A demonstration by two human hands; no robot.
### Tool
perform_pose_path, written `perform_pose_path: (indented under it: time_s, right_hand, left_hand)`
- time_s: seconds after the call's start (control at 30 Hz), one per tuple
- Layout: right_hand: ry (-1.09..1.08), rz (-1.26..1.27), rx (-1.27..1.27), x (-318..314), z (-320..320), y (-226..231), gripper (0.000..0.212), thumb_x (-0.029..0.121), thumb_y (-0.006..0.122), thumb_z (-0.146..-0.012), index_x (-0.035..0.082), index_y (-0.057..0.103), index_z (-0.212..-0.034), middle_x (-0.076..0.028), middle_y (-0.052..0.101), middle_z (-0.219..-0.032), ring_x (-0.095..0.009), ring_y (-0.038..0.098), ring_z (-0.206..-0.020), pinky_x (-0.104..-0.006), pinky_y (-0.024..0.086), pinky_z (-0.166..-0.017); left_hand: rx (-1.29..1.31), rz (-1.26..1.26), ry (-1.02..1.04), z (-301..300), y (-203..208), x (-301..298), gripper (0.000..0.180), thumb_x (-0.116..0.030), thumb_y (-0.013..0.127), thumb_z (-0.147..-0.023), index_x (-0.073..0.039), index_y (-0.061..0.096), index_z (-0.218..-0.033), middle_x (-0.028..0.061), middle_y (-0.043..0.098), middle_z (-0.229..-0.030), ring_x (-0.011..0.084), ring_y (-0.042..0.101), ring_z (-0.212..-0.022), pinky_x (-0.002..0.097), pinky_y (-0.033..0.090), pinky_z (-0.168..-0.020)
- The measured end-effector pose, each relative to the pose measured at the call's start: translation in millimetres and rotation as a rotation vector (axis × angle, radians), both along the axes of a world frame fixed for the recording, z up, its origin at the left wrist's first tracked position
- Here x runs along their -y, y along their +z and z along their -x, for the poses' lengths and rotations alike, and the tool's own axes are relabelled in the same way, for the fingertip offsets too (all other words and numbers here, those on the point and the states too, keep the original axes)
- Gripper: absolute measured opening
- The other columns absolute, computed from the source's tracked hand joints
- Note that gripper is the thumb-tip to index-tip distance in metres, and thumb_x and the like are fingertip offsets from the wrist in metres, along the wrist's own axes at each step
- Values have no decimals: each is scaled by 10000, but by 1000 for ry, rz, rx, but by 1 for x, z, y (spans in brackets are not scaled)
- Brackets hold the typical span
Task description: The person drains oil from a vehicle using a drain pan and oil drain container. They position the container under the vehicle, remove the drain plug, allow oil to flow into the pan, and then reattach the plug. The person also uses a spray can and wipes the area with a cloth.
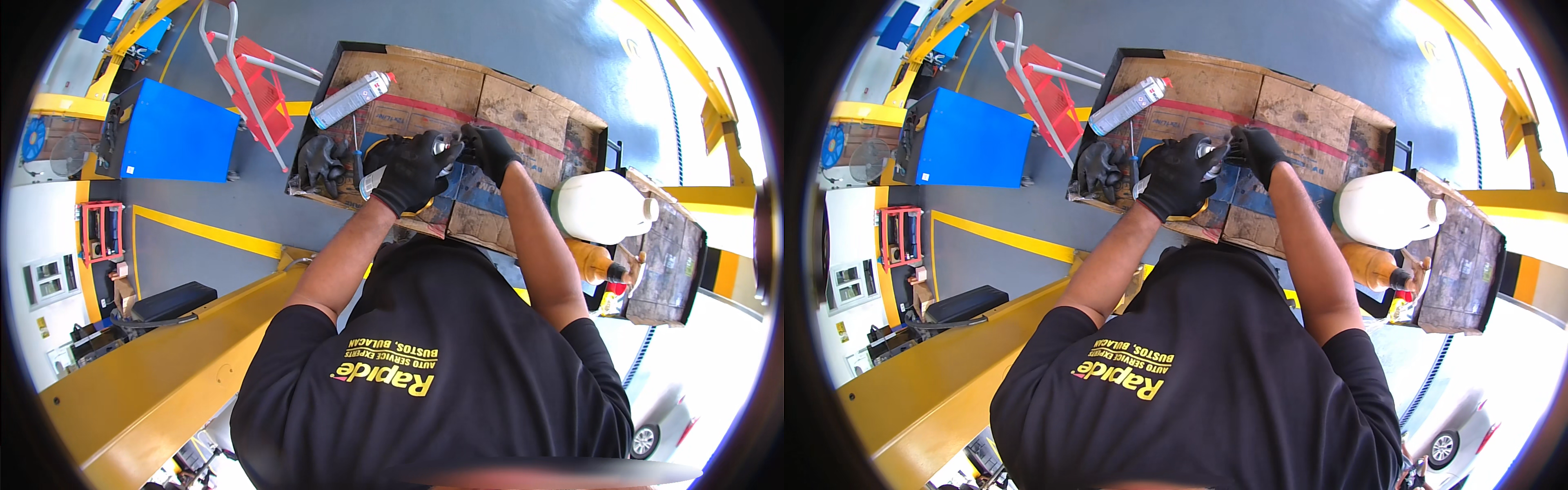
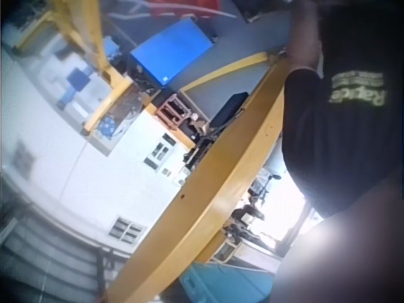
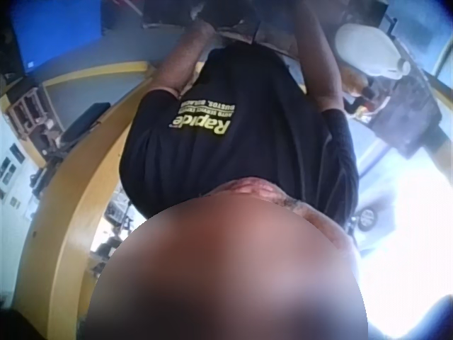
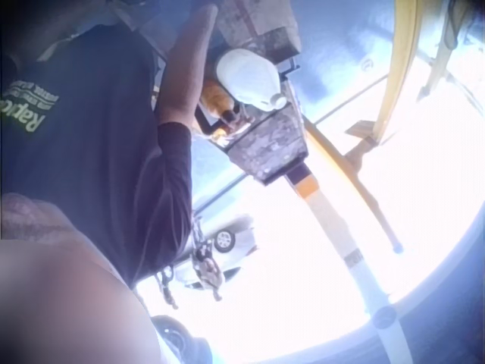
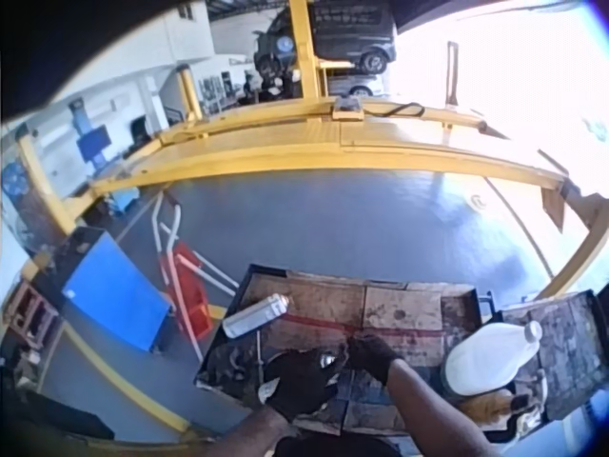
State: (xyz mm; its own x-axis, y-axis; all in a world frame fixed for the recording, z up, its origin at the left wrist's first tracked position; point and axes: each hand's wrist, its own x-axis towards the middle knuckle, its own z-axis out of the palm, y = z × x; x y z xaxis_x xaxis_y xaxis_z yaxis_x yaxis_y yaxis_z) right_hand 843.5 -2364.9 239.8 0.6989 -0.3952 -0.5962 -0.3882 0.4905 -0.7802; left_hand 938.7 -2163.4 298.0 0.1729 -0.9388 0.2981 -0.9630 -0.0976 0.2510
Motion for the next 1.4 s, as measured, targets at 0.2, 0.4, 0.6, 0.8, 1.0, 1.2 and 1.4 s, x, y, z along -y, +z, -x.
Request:
perform_pose_path:
  time_s: [0.2, 0.4, 0.6, 0.8, 1.0, 1.2, 1.4]
  right_hand:
    - [67, 271, 113, -1, -3, -14, 344, 291, 584, -1050, -23, 704, -1124, -93, 743, -963, -180, 706, -832, -307, 544, -716]
    - [-17, 11, 77, 5, -7, -16, 328, 272, 618, -1034, -37, 712, -1087, -88, 727, -903, -188, 684, -764, -301, 528, -680]
    - [36, 172, 82, -3, -12, -1, 276, 255, 613, -1031, -7, 701, -1035, -84, 703, -859, -188, 678, -727, -309, 557, -675]
    - [15, 76, 75, -10, -16, 12, 276, 232, 606, -1030, -22, 704, -1077, -91, 715, -886, -187, 702, -784, -313, 566, -736]
    - [103, 269, 87, -7, -18, 3, 268, 208, 643, -1004, -41, 723, -1057, -107, 740, -924, -186, 712, -835, -322, 566, -737]
    - [205, 365, 40, -3, -18, -21, 246, 190, 634, -982, -5, 749, -1079, -104, 758, -967, -214, 719, -863, -349, 566, -792]
    - [547, 1317, -272, -33, -16, -13, 335, 325, 713, -878, 123, 758, -1142, -181, 752, -1021, -393, 722, -911, -456, 571, -846]
  left_hand:
    - [-61, -63, -125, 4, 2, -2, 645, -318, 834, -730, -301, 636, -1343, 160, 558, -1239, 312, 673, -997, 527, 528, -838]
    - [-27, -207, -38, 1, 5, -2, 586, -328, 823, -723, -284, 679, -1289, 116, 601, -1214, 322, 647, -1060, 542, 488, -910]
    - [-3, -133, -30, -3, 7, -7, 624, -304, 803, -742, -231, 661, -1346, 150, 594, -1247, 332, 634, -1094, 505, 485, -925]
    - [-201, 41, 60, -13, -7, -7, 656, -297, 803, -752, -229, 632, -1382, 142, 591, -1271, 347, 630, -1101, 520, 468, -957]
    - [-141, 94, -47, -4, 3, -12, 641, -309, 806, -751, -228, 642, -1365, 102, 639, -1198, 316, 643, -1071, 500, 464, -936]
    - [-15, 86, -79, -12, -3, -22, 612, -317, 830, -728, -170, 671, -1300, 118, 653, -1145, 316, 649, -1045, 491, 489, -903]
    - [-229, 365, 246, -65, 12, -75, 742, -252, 845, -743, -201, 551, -1422, 132, 604, -1217, 349, 649, -1106, 469, 557, -888]
